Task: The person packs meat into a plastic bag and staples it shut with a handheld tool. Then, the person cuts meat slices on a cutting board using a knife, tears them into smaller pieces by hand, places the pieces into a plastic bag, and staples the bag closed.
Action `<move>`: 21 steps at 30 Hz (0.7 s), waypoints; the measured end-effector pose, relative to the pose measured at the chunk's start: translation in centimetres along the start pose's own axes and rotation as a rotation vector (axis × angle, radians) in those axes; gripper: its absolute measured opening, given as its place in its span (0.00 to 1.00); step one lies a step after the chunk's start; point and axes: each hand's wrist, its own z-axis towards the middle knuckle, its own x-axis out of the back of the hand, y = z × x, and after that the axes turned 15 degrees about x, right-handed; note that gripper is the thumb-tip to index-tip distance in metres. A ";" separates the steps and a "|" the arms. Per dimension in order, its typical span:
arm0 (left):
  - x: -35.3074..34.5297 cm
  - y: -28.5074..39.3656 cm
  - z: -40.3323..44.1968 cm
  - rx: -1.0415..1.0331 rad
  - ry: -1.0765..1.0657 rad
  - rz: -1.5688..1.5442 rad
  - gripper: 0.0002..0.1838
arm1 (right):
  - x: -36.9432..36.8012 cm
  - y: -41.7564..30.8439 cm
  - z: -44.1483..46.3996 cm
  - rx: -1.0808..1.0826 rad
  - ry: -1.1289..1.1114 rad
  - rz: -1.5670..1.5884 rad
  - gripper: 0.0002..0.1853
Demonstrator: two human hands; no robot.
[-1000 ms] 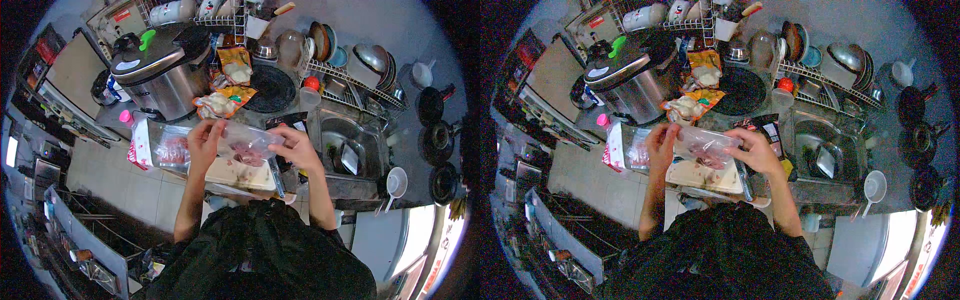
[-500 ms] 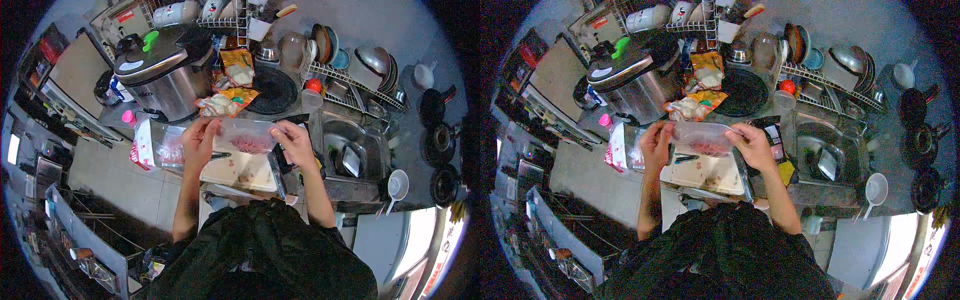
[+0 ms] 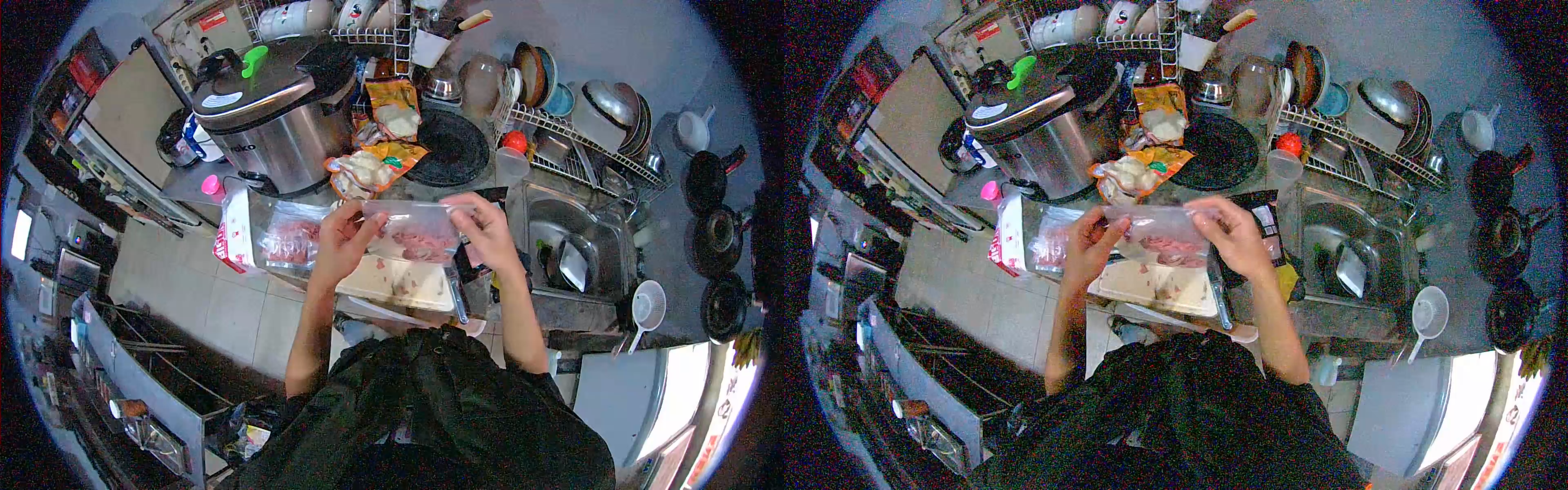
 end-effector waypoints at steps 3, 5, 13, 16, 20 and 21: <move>0.0 -0.1 0.0 -0.023 0.016 0.018 0.07 | -0.3 1.2 -0.7 0.038 -0.106 0.050 0.17; 0.5 -0.2 0.1 -0.030 0.043 0.096 0.06 | -0.5 2.1 -1.2 0.046 -0.140 0.146 0.22; 1.8 0.8 -1.1 -0.041 0.022 0.180 0.06 | -2.3 3.6 -1.7 0.007 -0.094 -0.129 0.16; 2.4 2.7 -1.9 0.055 -0.001 0.243 0.06 | -2.1 2.9 -1.2 0.057 -0.063 -0.231 0.14; 3.0 1.8 -2.0 0.019 -0.040 0.123 0.07 | -2.1 2.3 -1.0 0.048 -0.001 -0.184 0.13; 3.1 1.8 -2.0 0.009 -0.029 0.126 0.06 | -2.1 1.8 -1.0 0.051 -0.004 -0.167 0.13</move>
